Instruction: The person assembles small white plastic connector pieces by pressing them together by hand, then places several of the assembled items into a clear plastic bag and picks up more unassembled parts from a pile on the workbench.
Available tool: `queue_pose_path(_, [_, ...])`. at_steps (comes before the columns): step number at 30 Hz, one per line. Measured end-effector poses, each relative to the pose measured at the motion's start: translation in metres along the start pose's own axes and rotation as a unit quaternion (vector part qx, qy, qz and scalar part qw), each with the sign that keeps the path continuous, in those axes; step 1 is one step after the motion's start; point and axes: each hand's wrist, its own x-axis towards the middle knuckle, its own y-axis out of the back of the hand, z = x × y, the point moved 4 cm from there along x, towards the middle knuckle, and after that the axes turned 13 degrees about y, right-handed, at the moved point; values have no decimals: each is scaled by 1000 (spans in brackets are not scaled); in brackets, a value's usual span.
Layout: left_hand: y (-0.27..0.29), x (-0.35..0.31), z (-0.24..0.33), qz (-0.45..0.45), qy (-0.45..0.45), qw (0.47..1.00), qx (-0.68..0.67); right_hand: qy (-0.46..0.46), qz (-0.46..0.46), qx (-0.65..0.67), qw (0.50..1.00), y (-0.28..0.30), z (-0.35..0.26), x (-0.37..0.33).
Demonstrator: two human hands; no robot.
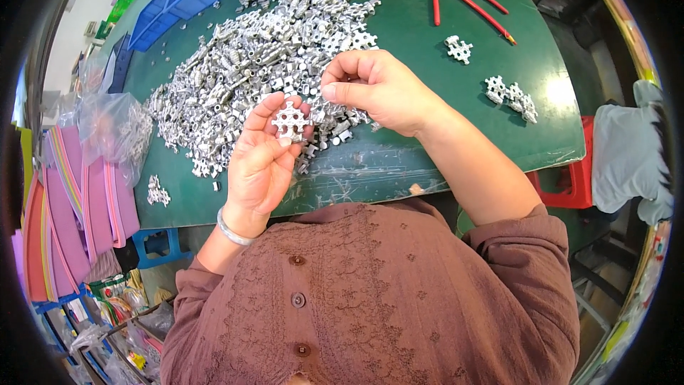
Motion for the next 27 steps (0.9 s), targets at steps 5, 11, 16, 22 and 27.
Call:
queue_pose_path(5, [1, 2, 0, -2, -5, 1000, 10, 17, -18, -8, 1000, 1, 0, -1])
queue_pose_path(11, [0, 0, 3, 49, -7, 998, 46, 21, -37, -65, 997, 2, 6, 0])
queue_pose_path(16, [-13, 8, 16, 60, -3, 990, 124, 2, -46, -106, 993, 1, -9, -9])
queue_pose_path(22, [-50, 56, 12, 34, 77, 975, 206, 4, -39, -136, 990, 20, -27, -41])
queue_pose_path(27, [-86, 118, -21, 29, 84, 950, 299, 19, 23, -134, 991, 44, -36, -76])
